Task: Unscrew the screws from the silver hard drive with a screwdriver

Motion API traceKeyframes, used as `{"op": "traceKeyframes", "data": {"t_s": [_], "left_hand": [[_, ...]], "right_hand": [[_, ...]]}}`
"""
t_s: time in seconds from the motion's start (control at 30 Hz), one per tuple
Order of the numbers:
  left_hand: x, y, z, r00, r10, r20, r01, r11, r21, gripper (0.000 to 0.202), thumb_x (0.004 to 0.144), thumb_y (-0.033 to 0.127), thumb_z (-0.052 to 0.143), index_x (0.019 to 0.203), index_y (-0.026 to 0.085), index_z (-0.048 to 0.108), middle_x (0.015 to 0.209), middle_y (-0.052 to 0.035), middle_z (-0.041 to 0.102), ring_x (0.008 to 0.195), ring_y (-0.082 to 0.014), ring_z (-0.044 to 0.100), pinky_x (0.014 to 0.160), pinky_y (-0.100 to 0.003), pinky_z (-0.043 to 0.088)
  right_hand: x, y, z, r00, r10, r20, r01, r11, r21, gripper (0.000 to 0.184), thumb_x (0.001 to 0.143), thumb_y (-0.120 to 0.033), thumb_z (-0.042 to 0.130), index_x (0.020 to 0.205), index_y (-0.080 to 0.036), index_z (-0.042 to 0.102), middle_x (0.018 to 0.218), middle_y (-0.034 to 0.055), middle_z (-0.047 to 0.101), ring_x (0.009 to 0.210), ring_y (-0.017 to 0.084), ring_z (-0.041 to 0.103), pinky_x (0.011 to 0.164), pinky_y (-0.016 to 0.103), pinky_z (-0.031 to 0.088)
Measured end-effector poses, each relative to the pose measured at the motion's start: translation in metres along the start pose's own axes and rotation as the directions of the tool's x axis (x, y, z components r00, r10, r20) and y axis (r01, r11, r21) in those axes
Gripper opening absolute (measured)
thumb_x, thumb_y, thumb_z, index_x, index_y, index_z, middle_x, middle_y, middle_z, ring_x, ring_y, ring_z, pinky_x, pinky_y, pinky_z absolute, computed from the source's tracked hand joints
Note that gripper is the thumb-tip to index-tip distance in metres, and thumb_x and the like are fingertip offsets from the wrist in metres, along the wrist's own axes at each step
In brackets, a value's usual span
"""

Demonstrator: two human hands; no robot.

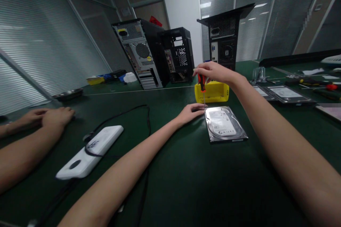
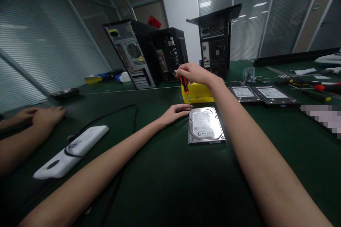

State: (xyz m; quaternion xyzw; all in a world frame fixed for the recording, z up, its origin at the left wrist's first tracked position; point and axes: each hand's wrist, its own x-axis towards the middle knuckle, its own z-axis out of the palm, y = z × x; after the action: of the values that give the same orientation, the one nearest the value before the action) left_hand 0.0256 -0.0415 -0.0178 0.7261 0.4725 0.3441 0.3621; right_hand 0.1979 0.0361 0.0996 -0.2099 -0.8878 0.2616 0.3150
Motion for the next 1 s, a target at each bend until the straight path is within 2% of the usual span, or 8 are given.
{"op": "traceKeyframes", "data": {"t_s": [0.17,0.3,0.4,0.53,0.63,0.77,0.87,1.0], "left_hand": [[0.0007,-0.0004,0.0005,1.000,-0.007,0.003,0.007,1.000,-0.013,0.037,0.080,0.026,0.061,0.115,0.012,0.061,0.122,-0.0133,0.060,0.111,-0.0212,0.057,0.101,-0.039,0.039],[0.0012,-0.0018,0.0004,1.000,-0.003,-0.005,0.003,1.000,-0.005,0.037,0.080,0.027,0.061,0.114,0.012,0.061,0.120,-0.0134,0.061,0.111,-0.0215,0.057,0.101,-0.039,0.039],[0.0013,-0.0014,0.0003,1.000,-0.002,-0.002,0.002,1.000,0.024,0.037,0.081,0.028,0.061,0.114,0.012,0.061,0.121,-0.0129,0.061,0.111,-0.0216,0.057,0.101,-0.039,0.039],[0.0009,0.0004,0.0003,1.000,0.002,-0.003,-0.002,0.999,0.037,0.037,0.081,0.028,0.060,0.115,0.012,0.061,0.120,-0.0126,0.061,0.110,-0.0211,0.057,0.101,-0.038,0.039],[0.0002,0.0010,0.0001,1.000,0.002,0.000,-0.002,0.999,0.038,0.038,0.081,0.028,0.060,0.116,0.012,0.061,0.121,-0.0121,0.061,0.111,-0.0211,0.057,0.101,-0.038,0.039],[-0.0003,0.0013,-0.0004,1.000,-0.003,0.000,0.003,0.998,0.066,0.038,0.081,0.030,0.060,0.116,0.013,0.061,0.122,-0.0115,0.060,0.113,-0.0213,0.056,0.101,-0.038,0.038],[-0.0001,0.0016,-0.0007,1.000,0.000,0.000,0.000,0.997,0.080,0.037,0.082,0.030,0.059,0.115,0.014,0.061,0.121,-0.0110,0.061,0.113,-0.0215,0.055,0.101,-0.038,0.038],[-0.0002,0.0022,-0.0011,1.000,0.005,0.006,-0.005,0.997,0.083,0.037,0.082,0.030,0.059,0.115,0.014,0.061,0.121,-0.0106,0.061,0.112,-0.0212,0.056,0.101,-0.038,0.038]], "right_hand": [[-0.0007,0.0019,0.0028,0.999,0.016,-0.034,-0.017,1.000,-0.014,0.042,0.089,-0.041,0.036,0.118,-0.017,0.054,0.099,0.0088,0.058,0.072,0.012,0.056,0.051,0.021,0.048],[0.0018,0.0054,0.0030,1.000,0.023,-0.004,-0.023,1.000,0.008,0.037,0.088,-0.044,0.037,0.095,-0.016,0.060,0.089,0.0077,0.057,0.072,0.012,0.055,0.050,0.020,0.047],[0.0013,0.0022,0.0028,1.000,0.027,0.000,-0.027,0.999,0.022,0.038,0.087,-0.049,0.040,0.079,-0.015,0.056,0.075,0.0063,0.056,0.064,0.012,0.054,0.052,0.022,0.047],[-0.0015,-0.0027,0.0024,0.998,0.069,-0.009,-0.069,0.997,0.022,0.044,0.087,-0.054,0.033,0.079,-0.015,0.052,0.076,0.0079,0.057,0.065,0.013,0.055,0.052,0.024,0.048],[-0.0022,-0.0010,0.0004,0.996,0.090,0.010,-0.090,0.996,0.027,0.040,0.091,-0.046,0.027,0.082,-0.016,0.052,0.086,0.0098,0.060,0.073,0.016,0.057,0.051,0.023,0.047],[-0.0011,0.0026,-0.0026,0.995,0.078,0.063,-0.082,0.995,0.061,0.030,0.089,-0.036,0.032,0.086,-0.017,0.054,0.090,0.0087,0.061,0.078,0.017,0.059,0.051,0.023,0.048],[0.0002,0.0015,-0.0034,0.996,0.045,0.077,-0.053,0.993,0.104,0.028,0.089,-0.035,0.035,0.085,-0.016,0.055,0.090,0.0084,0.063,0.079,0.015,0.059,0.059,0.023,0.049],[0.0014,-0.0023,-0.0039,0.996,-0.057,0.067,0.052,0.995,0.081,0.026,0.088,-0.028,0.038,0.079,-0.014,0.058,0.087,0.0081,0.063,0.079,0.012,0.058,0.075,0.024,0.047]]}}
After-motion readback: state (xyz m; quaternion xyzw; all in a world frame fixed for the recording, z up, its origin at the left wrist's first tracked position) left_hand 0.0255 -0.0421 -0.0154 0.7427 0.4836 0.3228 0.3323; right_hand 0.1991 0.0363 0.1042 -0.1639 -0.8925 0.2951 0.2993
